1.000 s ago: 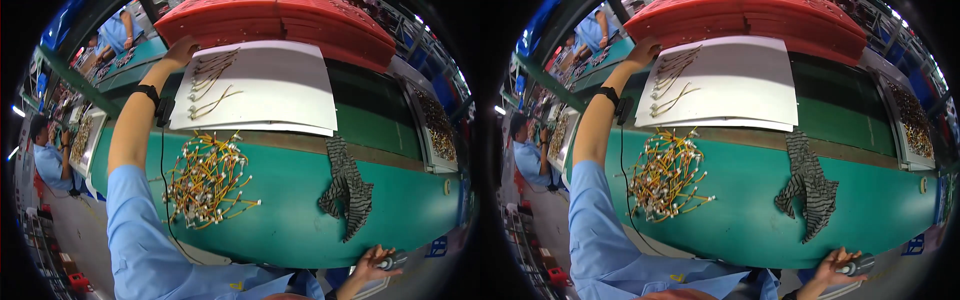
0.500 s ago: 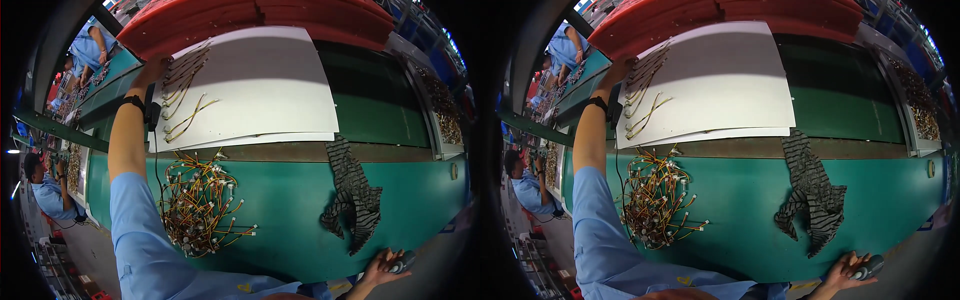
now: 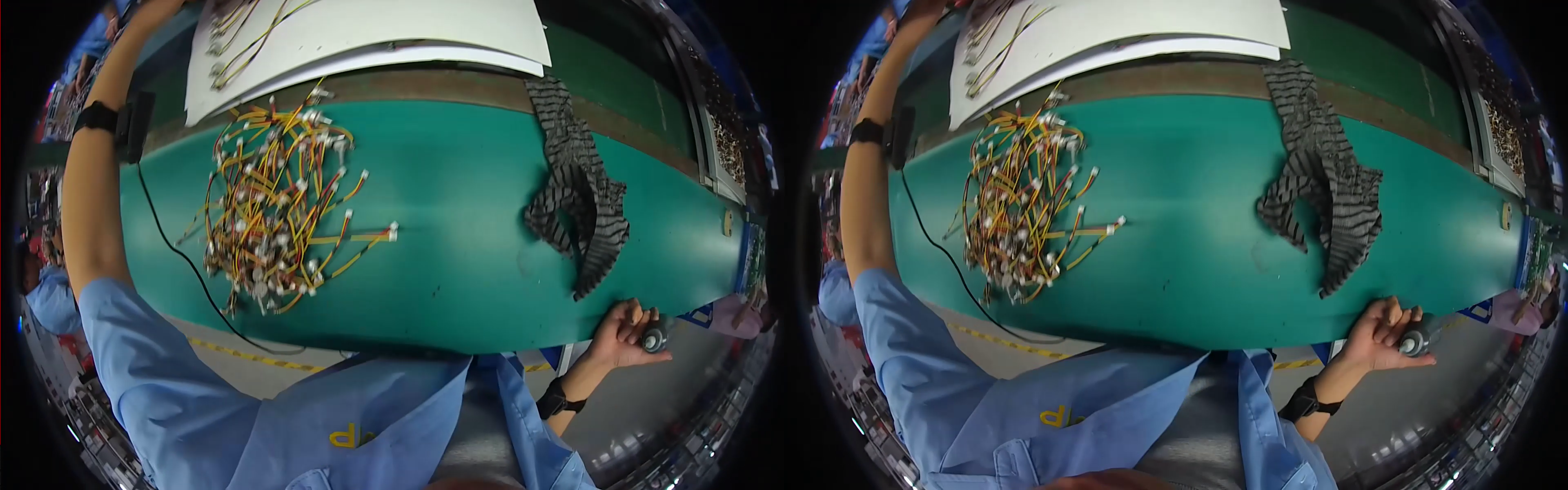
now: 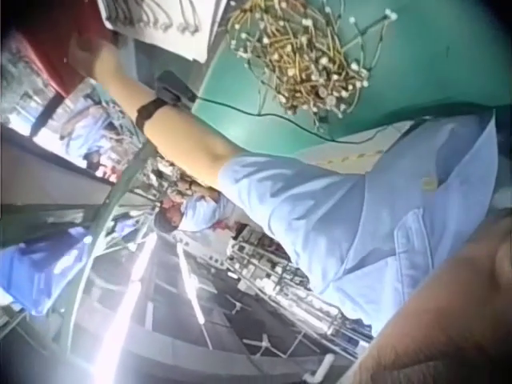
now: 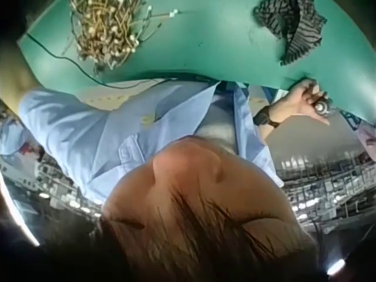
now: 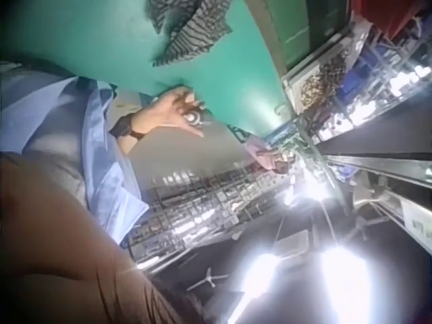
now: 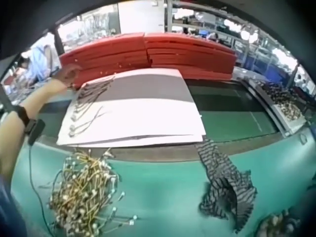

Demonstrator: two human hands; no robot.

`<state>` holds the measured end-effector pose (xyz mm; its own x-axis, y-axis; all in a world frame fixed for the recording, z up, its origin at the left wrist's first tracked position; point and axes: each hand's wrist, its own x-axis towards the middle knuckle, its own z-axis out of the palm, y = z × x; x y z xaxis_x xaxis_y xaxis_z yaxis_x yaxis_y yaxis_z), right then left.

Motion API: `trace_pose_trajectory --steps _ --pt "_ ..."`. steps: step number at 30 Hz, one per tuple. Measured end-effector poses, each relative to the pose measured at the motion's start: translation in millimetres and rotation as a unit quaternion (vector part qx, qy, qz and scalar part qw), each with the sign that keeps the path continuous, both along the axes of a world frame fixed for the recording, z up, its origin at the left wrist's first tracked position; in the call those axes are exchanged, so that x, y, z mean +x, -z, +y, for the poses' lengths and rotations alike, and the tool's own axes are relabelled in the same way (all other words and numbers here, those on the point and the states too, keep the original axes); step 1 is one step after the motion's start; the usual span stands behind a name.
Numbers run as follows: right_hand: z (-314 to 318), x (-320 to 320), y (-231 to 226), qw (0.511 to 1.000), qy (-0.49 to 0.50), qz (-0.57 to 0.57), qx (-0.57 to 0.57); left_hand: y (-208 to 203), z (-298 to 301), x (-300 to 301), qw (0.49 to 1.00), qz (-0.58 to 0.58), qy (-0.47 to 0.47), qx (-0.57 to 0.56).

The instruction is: The person picks up a wire assembly from a pile, applies liquid from a squeeze bottle to the component at the end of the wires, and places it onto a white board, repeating the process for several more assemblies.

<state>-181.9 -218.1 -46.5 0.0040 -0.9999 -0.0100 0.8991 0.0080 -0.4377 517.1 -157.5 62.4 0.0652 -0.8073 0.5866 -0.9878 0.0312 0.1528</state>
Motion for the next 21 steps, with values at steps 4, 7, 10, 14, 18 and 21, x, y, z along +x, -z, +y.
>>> trace_pose_trajectory --steps 4,7,10,14,18,21 --pt "-1.9 11.0 8.2 0.998 -0.054 -0.031 -0.02 -61.4 89.8 -146.2 0.987 0.001 -0.122 0.104" --pt "6.3 -5.5 3.8 0.996 -0.061 -0.04 -0.049 -45.4 126.8 -223.4 0.983 -0.01 0.005 0.183" --pt "3.6 -3.0 11.3 0.991 -0.096 -0.081 -0.04 -15.6 188.9 -281.9 0.97 -0.098 0.029 0.221" --pt "2.8 -12.0 12.3 0.987 -0.13 -0.089 -0.043 16.6 250.3 -330.1 0.972 -0.033 -0.014 0.231" --pt "-1.8 -12.8 14.3 0.983 -0.15 -0.098 -0.049 48.5 283.2 -339.7 0.975 -0.011 -0.137 0.173" --pt "-5.2 -18.4 18.1 0.987 -0.142 -0.062 -0.053 60.3 280.4 -338.4 0.979 -0.009 -0.148 0.141"
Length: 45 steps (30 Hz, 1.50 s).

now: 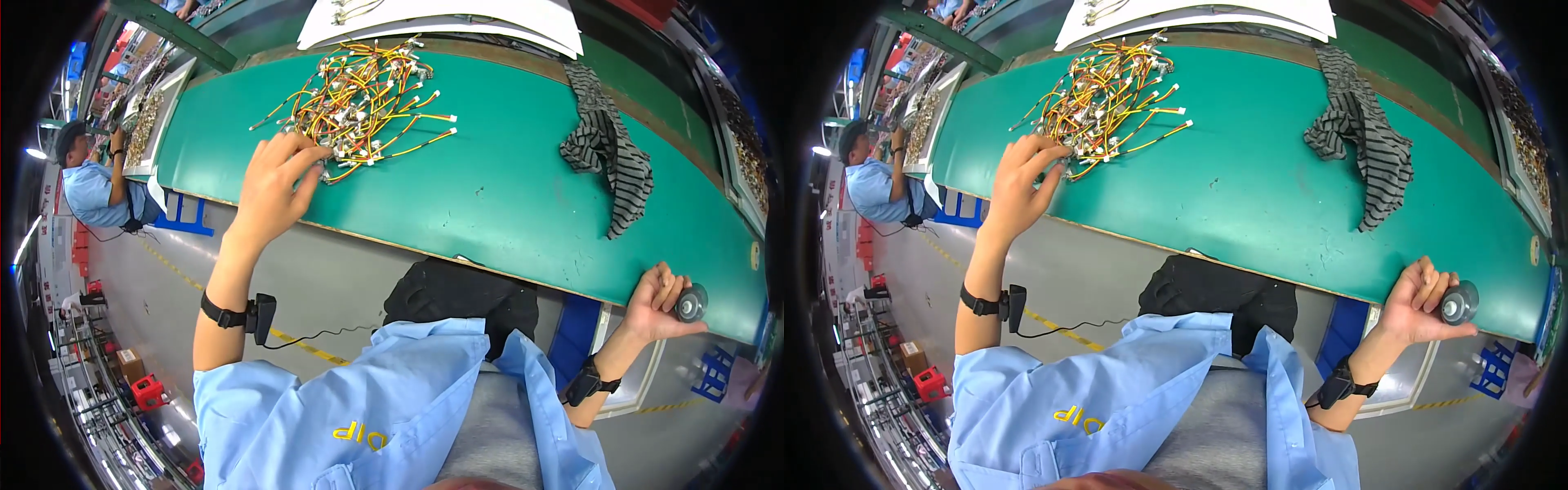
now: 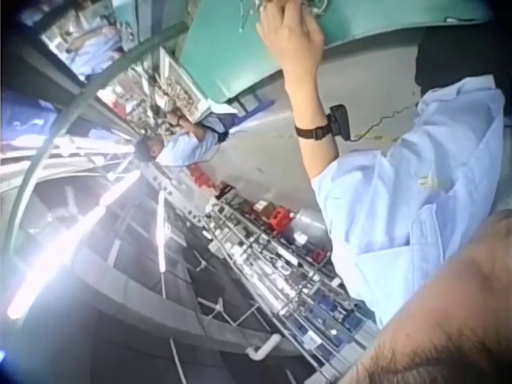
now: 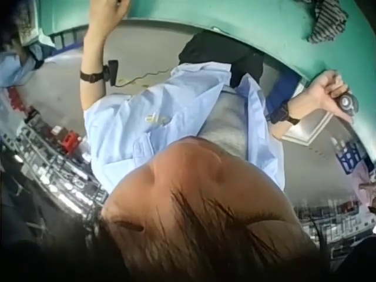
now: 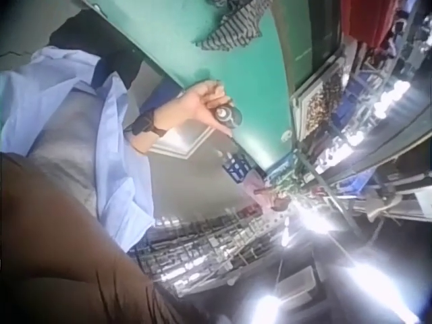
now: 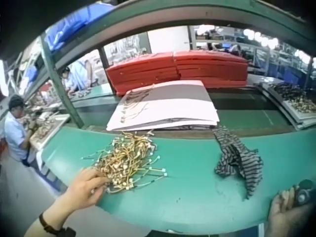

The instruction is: The person picks up a wire assembly from a pile, applies liquid from a squeeze bottle to the component at the end of the wires, and places it onto a white board, repeating the process for several more assemblies.

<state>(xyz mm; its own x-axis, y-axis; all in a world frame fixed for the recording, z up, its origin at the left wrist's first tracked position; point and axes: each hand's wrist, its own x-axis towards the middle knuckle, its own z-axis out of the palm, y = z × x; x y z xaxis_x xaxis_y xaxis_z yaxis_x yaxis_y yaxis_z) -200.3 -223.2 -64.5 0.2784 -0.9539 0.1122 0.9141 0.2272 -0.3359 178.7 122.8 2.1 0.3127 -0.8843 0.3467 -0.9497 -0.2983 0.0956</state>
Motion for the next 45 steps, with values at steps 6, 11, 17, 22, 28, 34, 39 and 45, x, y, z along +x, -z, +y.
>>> trace_pose_trajectory --steps 6,11,17,22,28,34,39,45 --pt "3.7 -3.5 0.7 1.0 0.007 -0.015 -0.009 4.8 -5.2 -5.2 0.997 0.055 -0.06 -0.011" --pt "4.4 -4.4 0.7 1.0 0.009 -0.009 -0.001 5.8 -7.5 -15.2 0.996 0.06 -0.055 -0.035" --pt "7.4 -1.9 -4.1 1.0 0.015 -0.005 0.004 -2.4 -10.4 -28.5 0.977 0.172 -0.054 -0.116" --pt "10.3 2.1 -7.2 1.0 0.029 0.0 0.011 8.2 -29.1 -39.6 0.969 0.176 -0.024 -0.169" --pt "8.8 5.2 -10.2 1.0 0.007 -0.022 0.014 20.6 -31.9 -43.6 0.977 0.106 -0.05 -0.178" --pt "8.6 1.7 -9.5 1.0 0.015 -0.012 0.017 31.1 -59.0 -61.3 0.974 -0.032 -0.188 -0.12" --pt "6.1 0.1 -5.5 1.0 0.007 -0.014 0.023 37.0 -68.5 -63.4 0.967 -0.004 -0.214 -0.14" --pt "6.3 -1.4 -5.8 1.0 0.015 -0.019 0.02 40.1 -69.2 -74.7 0.927 0.152 -0.139 -0.313"
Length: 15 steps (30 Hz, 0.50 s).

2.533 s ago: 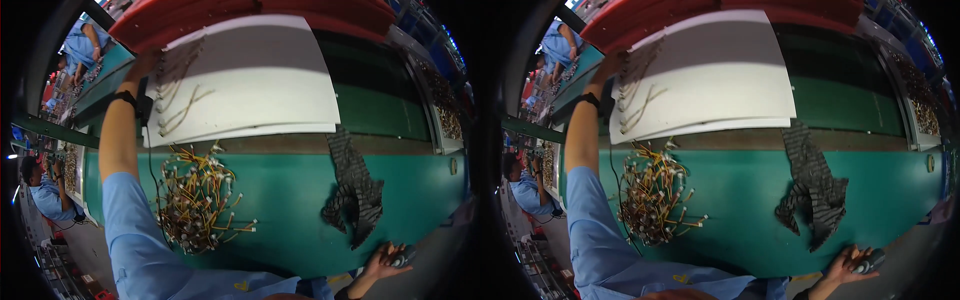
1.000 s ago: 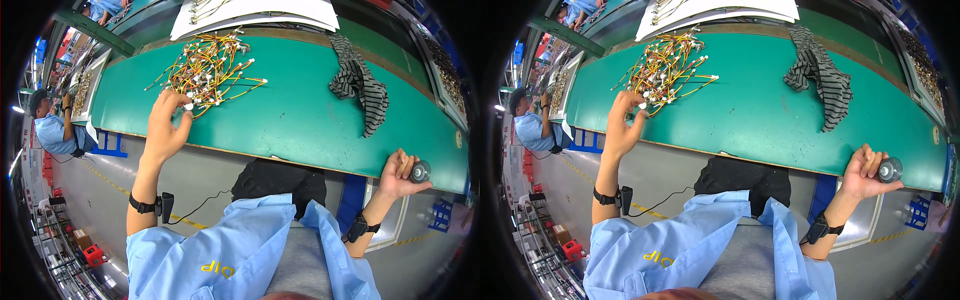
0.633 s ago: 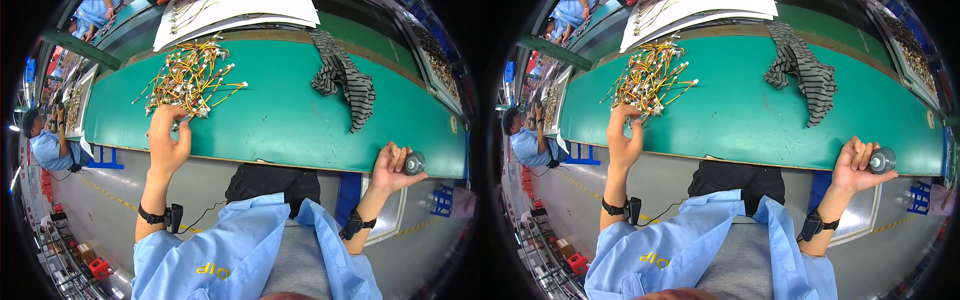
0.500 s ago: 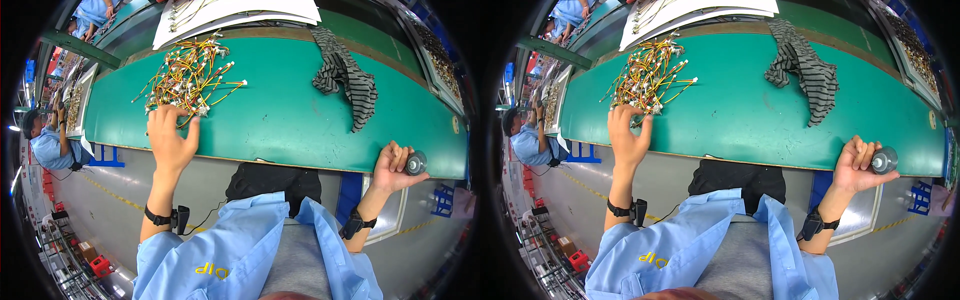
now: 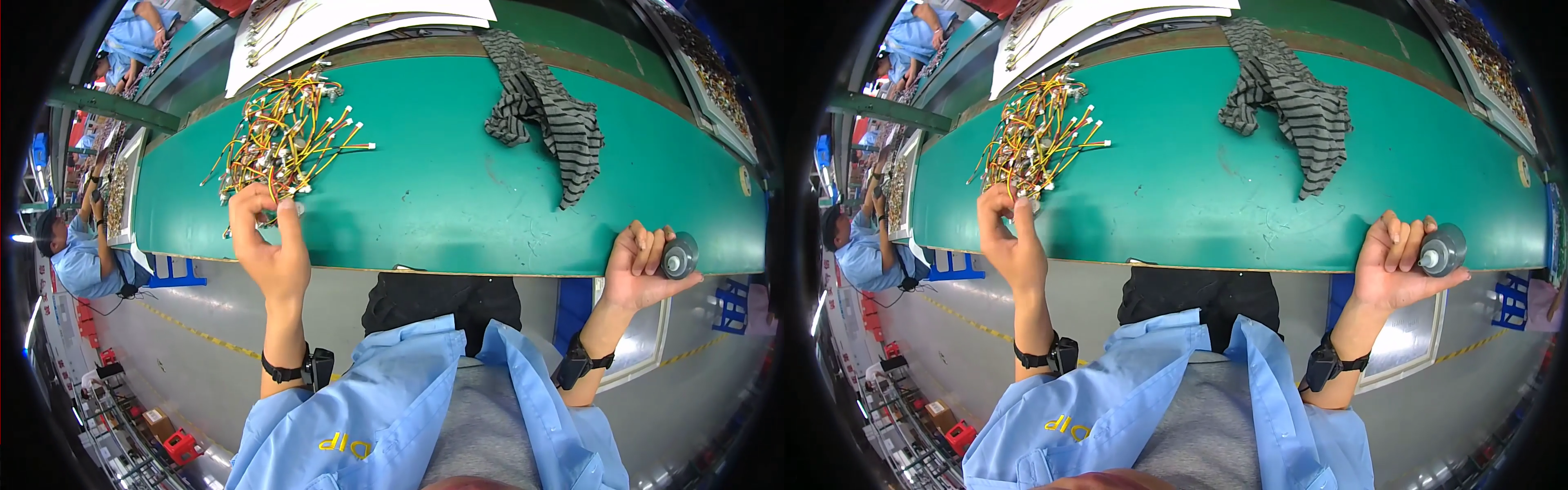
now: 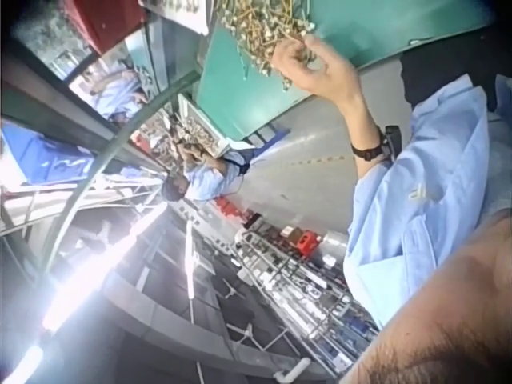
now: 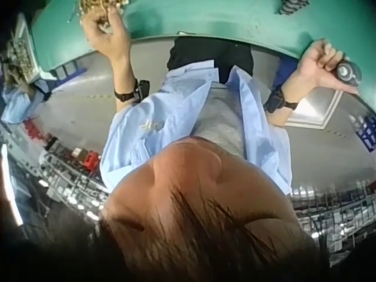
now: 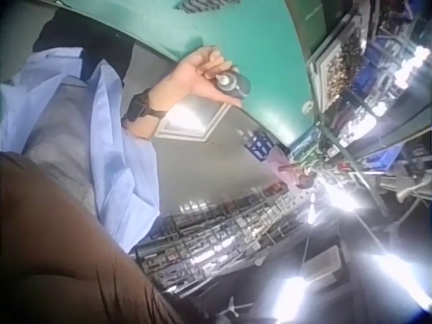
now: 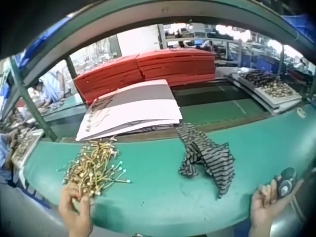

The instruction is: The person picks up a wire assembly from a pile, applies liquid from a squeeze bottle to the component at the end of the wires, and places it onto a white board, repeating the process for several more assemblies.

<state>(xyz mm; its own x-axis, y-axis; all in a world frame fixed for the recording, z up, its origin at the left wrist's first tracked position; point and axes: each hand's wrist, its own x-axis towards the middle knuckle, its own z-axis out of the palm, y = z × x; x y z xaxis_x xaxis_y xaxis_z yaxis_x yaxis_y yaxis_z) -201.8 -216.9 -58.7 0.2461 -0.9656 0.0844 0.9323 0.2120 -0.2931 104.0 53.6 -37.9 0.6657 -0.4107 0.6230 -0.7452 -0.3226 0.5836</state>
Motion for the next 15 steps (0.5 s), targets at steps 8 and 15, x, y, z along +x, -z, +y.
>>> trace_pose_trajectory --steps 8,15 --pt "-0.7 3.6 -1.0 1.0 -0.008 -0.01 0.01 5.3 -50.9 -65.0 0.974 0.091 0.207 0.026" --pt "-1.5 4.6 2.7 1.0 -0.011 -0.004 0.01 -2.5 -77.0 -66.2 0.935 0.017 0.303 0.183"
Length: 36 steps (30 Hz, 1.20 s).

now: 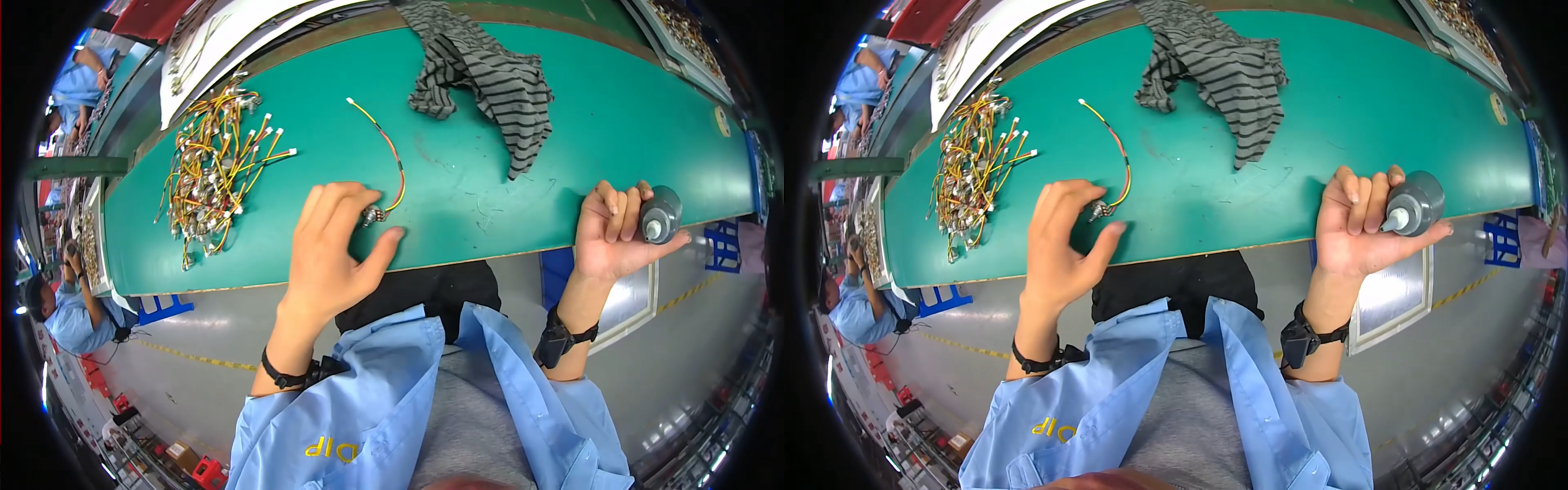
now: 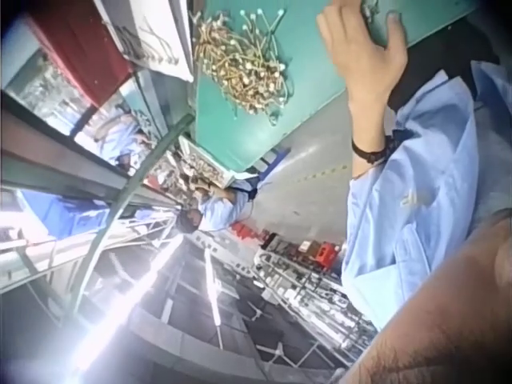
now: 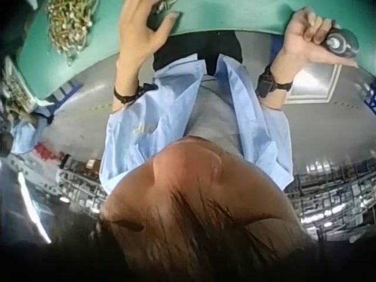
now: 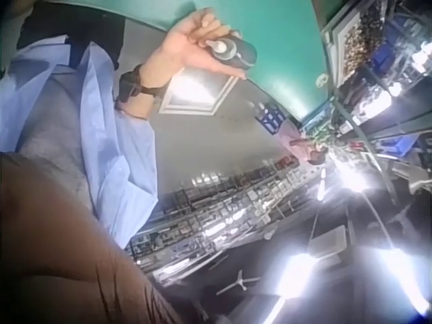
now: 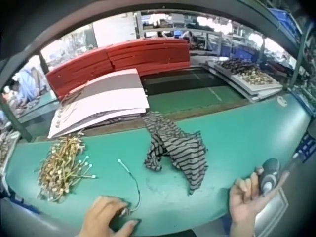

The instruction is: The person picks up a wire assembly from a pile, applies liquid from a squeeze bottle to the component at the end of the wires, and places it onto a white board, repeating the process for several more assemblies.

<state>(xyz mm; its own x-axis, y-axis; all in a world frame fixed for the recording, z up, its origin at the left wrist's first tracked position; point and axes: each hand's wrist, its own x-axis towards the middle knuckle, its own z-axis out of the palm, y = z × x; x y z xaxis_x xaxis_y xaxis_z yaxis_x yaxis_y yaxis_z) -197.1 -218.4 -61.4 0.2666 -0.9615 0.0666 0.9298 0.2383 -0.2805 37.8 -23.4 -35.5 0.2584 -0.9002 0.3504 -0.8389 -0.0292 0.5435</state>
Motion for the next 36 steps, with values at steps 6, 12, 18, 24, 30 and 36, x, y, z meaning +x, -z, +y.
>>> trace_pose_trajectory --steps 6,12,18,24,30,36 --pt "-1.5 -4.6 -0.8 0.999 -0.038 -0.009 -0.021 -2.5 5.0 11.2 0.998 0.001 0.031 0.048" --pt "31.5 17.3 -19.4 0.99 0.045 0.127 0.027 -0.6 1.1 -12.2 0.96 0.28 0.008 0.013" --pt "60.2 65.3 -14.3 0.959 -0.173 0.024 -0.225 9.2 -20.5 -38.8 0.914 0.394 -0.019 -0.098" --pt "72.4 78.7 -1.9 0.971 -0.186 0.068 -0.135 8.2 -19.8 -36.9 0.934 0.351 -0.004 -0.069" --pt "77.9 90.9 -5.5 0.965 -0.171 0.175 -0.096 14.7 -20.0 -38.0 0.923 0.37 -0.024 -0.1" --pt "77.6 105.3 -18.1 0.972 -0.169 0.163 -0.023 10.9 -16.5 -33.5 0.86 0.501 -0.034 -0.089"
